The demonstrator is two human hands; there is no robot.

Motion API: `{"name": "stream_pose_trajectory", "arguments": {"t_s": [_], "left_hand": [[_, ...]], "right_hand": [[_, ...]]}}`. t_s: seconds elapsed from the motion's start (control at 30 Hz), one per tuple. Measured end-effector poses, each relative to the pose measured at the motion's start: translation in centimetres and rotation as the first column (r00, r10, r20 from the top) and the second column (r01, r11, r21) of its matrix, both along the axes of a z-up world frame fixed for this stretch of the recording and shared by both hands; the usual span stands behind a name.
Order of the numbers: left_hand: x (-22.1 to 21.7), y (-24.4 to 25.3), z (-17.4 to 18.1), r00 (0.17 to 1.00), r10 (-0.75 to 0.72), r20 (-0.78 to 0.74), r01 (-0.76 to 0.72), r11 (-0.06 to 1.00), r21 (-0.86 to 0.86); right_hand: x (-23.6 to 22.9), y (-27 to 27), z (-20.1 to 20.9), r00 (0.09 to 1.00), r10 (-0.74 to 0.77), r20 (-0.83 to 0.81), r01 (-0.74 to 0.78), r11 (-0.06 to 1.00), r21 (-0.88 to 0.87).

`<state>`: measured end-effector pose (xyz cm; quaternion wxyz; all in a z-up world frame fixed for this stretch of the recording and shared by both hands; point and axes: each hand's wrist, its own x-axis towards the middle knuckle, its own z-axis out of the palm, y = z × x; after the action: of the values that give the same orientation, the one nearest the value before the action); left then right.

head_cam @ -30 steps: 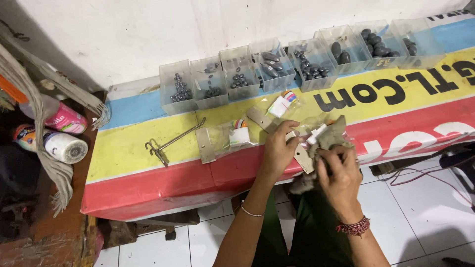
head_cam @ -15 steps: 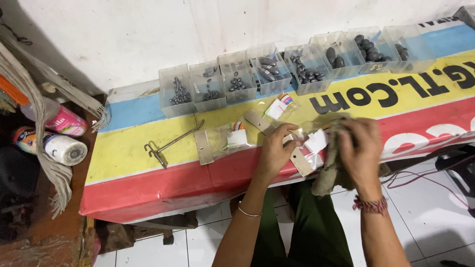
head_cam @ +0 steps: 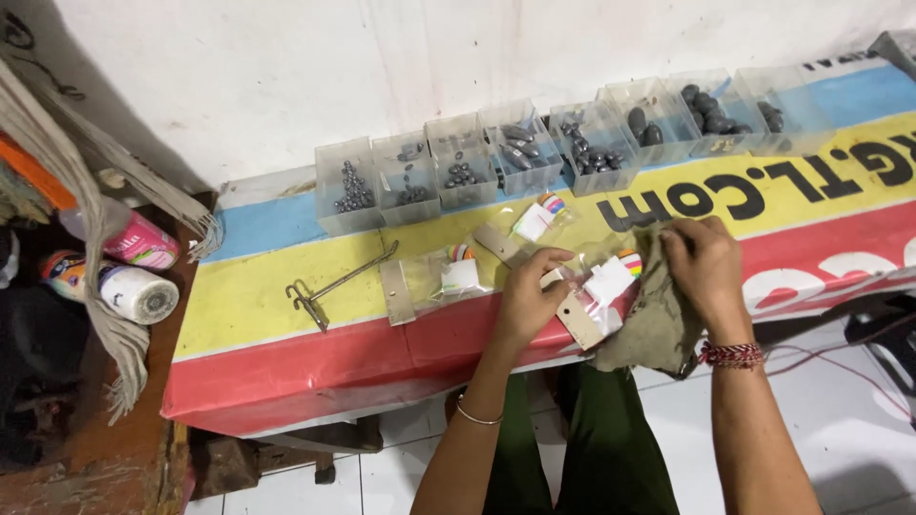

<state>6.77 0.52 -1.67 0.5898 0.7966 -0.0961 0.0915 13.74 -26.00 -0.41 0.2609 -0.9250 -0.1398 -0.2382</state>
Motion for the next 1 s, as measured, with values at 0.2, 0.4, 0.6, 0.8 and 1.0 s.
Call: {"name": "stream_pose_trajectory", "arguments": {"t_s": [0.2, 0.4, 0.6, 0.8, 1.0], "left_hand": [[-0.5, 0.5, 0.9, 0.999, -0.016, -0.049, 0.010, 0.993, -0.119], [-0.9, 0.6, 1.3, 0.998, -0.057, 0.012, 0.058, 0.982, -0.178], [-0.2, 0.5, 0.7, 0.999, -0.036, 0.007, 0.036, 0.905, -0.423], [-1.9, 1.0, 3.3, 0.978, -0.082, -0.194, 0.028, 0.963, -0.266], [-1.7, 0.6, 2.6, 0.974, -0.119, -0.194, 0.037, 0.924, -0.380]], "right_hand": [[2.0, -1.2, 3.5, 0.959, -0.014, 0.282, 0.088, 0.964, -0.252], [-1.9, 2.2, 7.4, 0.905, 0.421, -0.066, -0.425, 0.903, -0.065], [-2.4, 2.8, 4.8, 0.944, 0.299, -0.139, -0.253, 0.928, 0.274], [-5.3, 2.9, 5.3, 0.925, 0.264, -0.274, -0.062, 0.815, 0.576], [-7.7, 4.1, 6.1, 0.955, 0.225, -0.192, -0.055, 0.774, 0.631]]}}
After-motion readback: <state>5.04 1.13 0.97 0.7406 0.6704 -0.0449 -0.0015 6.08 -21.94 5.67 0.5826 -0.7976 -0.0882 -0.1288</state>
